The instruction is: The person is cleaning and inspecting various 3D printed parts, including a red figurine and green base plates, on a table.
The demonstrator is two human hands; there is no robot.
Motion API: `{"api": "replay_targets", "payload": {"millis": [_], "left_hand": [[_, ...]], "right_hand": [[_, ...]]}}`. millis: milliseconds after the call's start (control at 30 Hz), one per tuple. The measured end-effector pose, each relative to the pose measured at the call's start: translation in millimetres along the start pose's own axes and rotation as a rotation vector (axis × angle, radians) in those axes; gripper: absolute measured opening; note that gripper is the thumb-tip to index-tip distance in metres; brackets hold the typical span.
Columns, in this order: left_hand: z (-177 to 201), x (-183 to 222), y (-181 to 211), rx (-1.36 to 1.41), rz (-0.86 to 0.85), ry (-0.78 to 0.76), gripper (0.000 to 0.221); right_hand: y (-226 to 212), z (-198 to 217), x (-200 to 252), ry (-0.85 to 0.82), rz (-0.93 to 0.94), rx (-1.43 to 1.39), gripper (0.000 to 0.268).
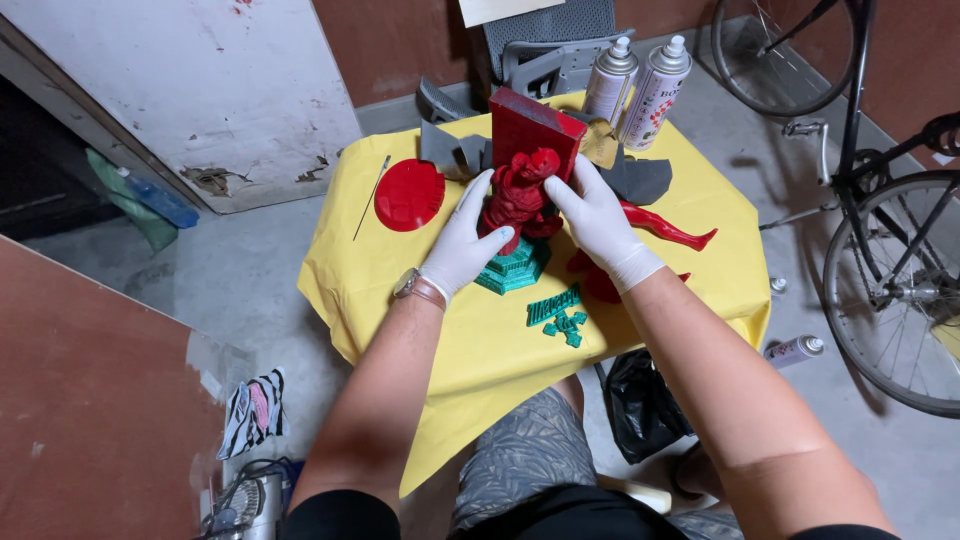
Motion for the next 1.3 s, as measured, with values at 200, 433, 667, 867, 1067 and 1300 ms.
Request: {"api": "replay_targets", "payload": {"millis": [200,433,667,867,1067,1300], "left_hand": [[0.1,3.3,-7.3,0.071,0.015,0.02,0.092],[-4.9,8.6,14.3,0.066,0.012,0.017,0.103],[-6.0,3.6,16.9,-0.119,-0.123,0.124,0.121],[-18.6,-5.3,15.8,-0.137,-0.176,0.215,0.113],[-18.9,-8.3,9.4,-0.098,-0.153,0.275,0.099],[-17.3,-10.5,6.5,-0.037,-0.145,0.31,0.085]], "right_hand": [[-1.0,-3.4,-3.7,0.041,-0.023,-0.011,0.04],[-0.1,-2.8,-6.3,0.065,-0.051,0.001,0.039],[2.7,0.5,-7.1,0.061,-0.04,-0.028,0.041],[4.3,-4.4,-7.8,0.048,-0.036,-0.036,0.04],[7.7,-0.8,-9.3,0.044,-0.028,-0.031,0.039],[2.8,-3.3,-7.3,0.053,-0.027,-0.025,0.037]]}}
Point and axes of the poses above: each hand's wrist, its own x-axis away from the middle knuckle, its own z-axis out of the back of the hand, y = z × x, the point moved 3 cm from there along -x, towards the middle knuckle, and after that the axes turned 7 degrees about y, right-handed, at the moved point
